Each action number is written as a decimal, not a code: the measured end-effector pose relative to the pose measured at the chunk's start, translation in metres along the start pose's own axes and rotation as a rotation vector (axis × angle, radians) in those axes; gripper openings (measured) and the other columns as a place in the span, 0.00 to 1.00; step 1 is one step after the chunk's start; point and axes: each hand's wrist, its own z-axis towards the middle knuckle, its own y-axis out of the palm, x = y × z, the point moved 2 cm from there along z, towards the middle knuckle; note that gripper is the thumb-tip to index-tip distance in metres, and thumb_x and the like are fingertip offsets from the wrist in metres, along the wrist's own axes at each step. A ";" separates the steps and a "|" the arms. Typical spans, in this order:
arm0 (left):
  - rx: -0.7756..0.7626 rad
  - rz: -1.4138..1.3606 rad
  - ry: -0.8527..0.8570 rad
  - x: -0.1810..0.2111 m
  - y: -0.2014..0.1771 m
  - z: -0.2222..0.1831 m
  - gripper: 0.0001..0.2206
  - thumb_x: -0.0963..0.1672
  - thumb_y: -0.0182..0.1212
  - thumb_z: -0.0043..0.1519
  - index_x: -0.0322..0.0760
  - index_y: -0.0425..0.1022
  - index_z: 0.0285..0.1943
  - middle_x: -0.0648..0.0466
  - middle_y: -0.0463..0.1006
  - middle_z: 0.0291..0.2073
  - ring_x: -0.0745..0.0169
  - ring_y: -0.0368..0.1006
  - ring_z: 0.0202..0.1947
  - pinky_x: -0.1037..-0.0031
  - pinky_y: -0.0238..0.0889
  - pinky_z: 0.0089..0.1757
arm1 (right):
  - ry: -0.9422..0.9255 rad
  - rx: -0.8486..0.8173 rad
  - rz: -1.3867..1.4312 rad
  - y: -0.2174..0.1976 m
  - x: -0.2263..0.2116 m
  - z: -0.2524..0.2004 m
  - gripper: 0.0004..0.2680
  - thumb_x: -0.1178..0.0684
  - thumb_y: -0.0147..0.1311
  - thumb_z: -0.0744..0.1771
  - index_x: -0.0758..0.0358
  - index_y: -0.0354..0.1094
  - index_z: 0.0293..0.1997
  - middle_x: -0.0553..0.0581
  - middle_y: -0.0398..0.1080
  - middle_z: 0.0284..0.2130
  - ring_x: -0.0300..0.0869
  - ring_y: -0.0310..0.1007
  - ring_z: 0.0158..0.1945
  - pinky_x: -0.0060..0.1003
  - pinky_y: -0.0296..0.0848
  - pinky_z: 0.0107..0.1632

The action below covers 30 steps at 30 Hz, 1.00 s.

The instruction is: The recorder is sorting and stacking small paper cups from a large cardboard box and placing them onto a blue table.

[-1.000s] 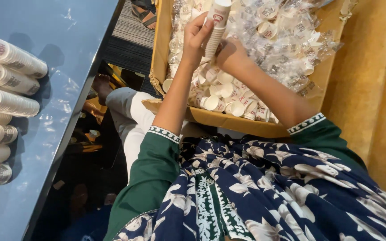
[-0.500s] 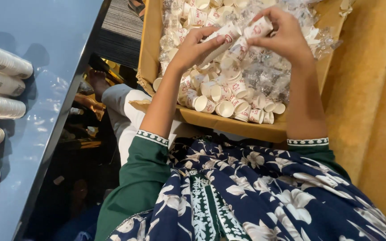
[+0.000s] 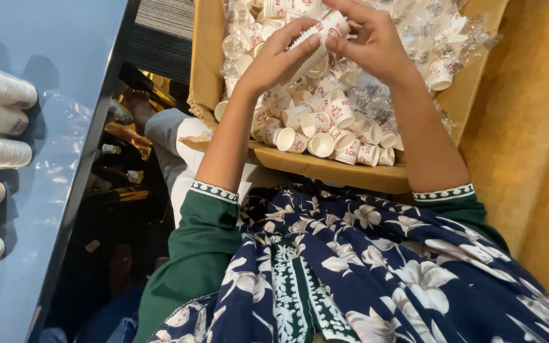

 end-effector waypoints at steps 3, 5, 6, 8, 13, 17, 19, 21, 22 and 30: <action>-0.022 0.074 0.085 0.004 -0.001 -0.001 0.20 0.50 0.60 0.72 0.29 0.72 0.63 0.50 0.78 0.54 0.63 0.73 0.56 0.72 0.64 0.56 | 0.031 -0.015 0.024 0.008 0.019 -0.001 0.19 0.50 0.58 0.72 0.64 0.57 0.70 0.51 0.70 0.46 0.32 0.70 0.42 0.27 0.77 0.44; 0.103 0.123 0.081 0.009 -0.004 0.001 0.19 0.51 0.61 0.69 0.31 0.75 0.60 0.52 0.82 0.48 0.65 0.77 0.50 0.75 0.67 0.52 | 0.080 0.145 0.247 0.010 0.030 0.000 0.12 0.48 0.44 0.74 0.58 0.58 0.64 0.50 0.69 0.53 0.33 0.73 0.50 0.25 0.76 0.44; 0.103 0.123 0.080 0.005 -0.007 0.002 0.19 0.51 0.61 0.69 0.31 0.75 0.60 0.52 0.82 0.48 0.65 0.77 0.50 0.75 0.67 0.52 | 0.081 0.146 0.247 0.014 0.040 0.000 0.12 0.48 0.44 0.74 0.58 0.58 0.64 0.50 0.69 0.53 0.33 0.73 0.50 0.25 0.76 0.44; 0.331 -0.164 -0.173 -0.009 -0.016 0.003 0.17 0.50 0.60 0.64 0.33 0.77 0.52 0.52 0.80 0.35 0.66 0.77 0.31 0.73 0.71 0.32 | 0.105 0.101 -0.120 0.022 0.060 0.001 0.11 0.57 0.46 0.70 0.63 0.60 0.60 0.52 0.67 0.55 0.36 0.70 0.48 0.30 0.74 0.47; 0.404 -0.310 0.061 -0.032 -0.025 0.003 0.16 0.49 0.61 0.71 0.30 0.75 0.56 0.50 0.80 0.40 0.66 0.76 0.35 0.71 0.72 0.36 | -0.099 -0.315 -0.860 0.090 0.088 -0.007 0.08 0.57 0.52 0.64 0.65 0.69 0.44 0.61 0.70 0.49 0.53 0.73 0.52 0.47 0.74 0.55; 0.318 -0.419 -0.002 -0.019 -0.021 0.000 0.19 0.50 0.58 0.70 0.33 0.69 0.62 0.50 0.80 0.38 0.65 0.77 0.30 0.71 0.74 0.32 | -0.321 -0.423 -1.036 0.110 0.096 -0.009 0.10 0.55 0.54 0.64 0.63 0.74 0.48 0.62 0.71 0.50 0.59 0.73 0.53 0.54 0.70 0.56; 0.299 -0.413 -0.018 -0.023 -0.022 0.001 0.20 0.51 0.58 0.69 0.34 0.68 0.62 0.50 0.79 0.37 0.65 0.77 0.30 0.70 0.74 0.31 | -0.205 -0.420 -1.017 0.092 0.092 0.000 0.10 0.54 0.54 0.66 0.63 0.74 0.50 0.64 0.69 0.51 0.57 0.74 0.53 0.53 0.71 0.58; 0.278 -0.406 -0.030 -0.025 -0.023 0.002 0.20 0.51 0.57 0.69 0.34 0.68 0.62 0.50 0.79 0.36 0.65 0.77 0.29 0.70 0.74 0.31 | -0.091 -0.417 -0.998 0.070 0.085 0.006 0.10 0.53 0.54 0.68 0.63 0.73 0.52 0.65 0.68 0.52 0.55 0.75 0.53 0.52 0.71 0.59; 0.258 -0.422 -0.023 -0.024 -0.023 0.002 0.20 0.52 0.56 0.71 0.32 0.69 0.63 0.50 0.79 0.39 0.64 0.78 0.32 0.70 0.75 0.33 | -0.026 -0.276 -0.878 0.055 0.079 0.009 0.13 0.52 0.57 0.67 0.66 0.67 0.56 0.69 0.68 0.51 0.57 0.73 0.52 0.52 0.73 0.57; -0.017 -0.311 -0.080 -0.029 -0.006 0.005 0.24 0.54 0.57 0.73 0.33 0.69 0.68 0.51 0.80 0.49 0.65 0.79 0.46 0.74 0.74 0.45 | 0.011 0.408 0.459 -0.031 0.086 0.005 0.16 0.50 0.55 0.73 0.66 0.52 0.64 0.62 0.72 0.51 0.50 0.78 0.51 0.46 0.82 0.57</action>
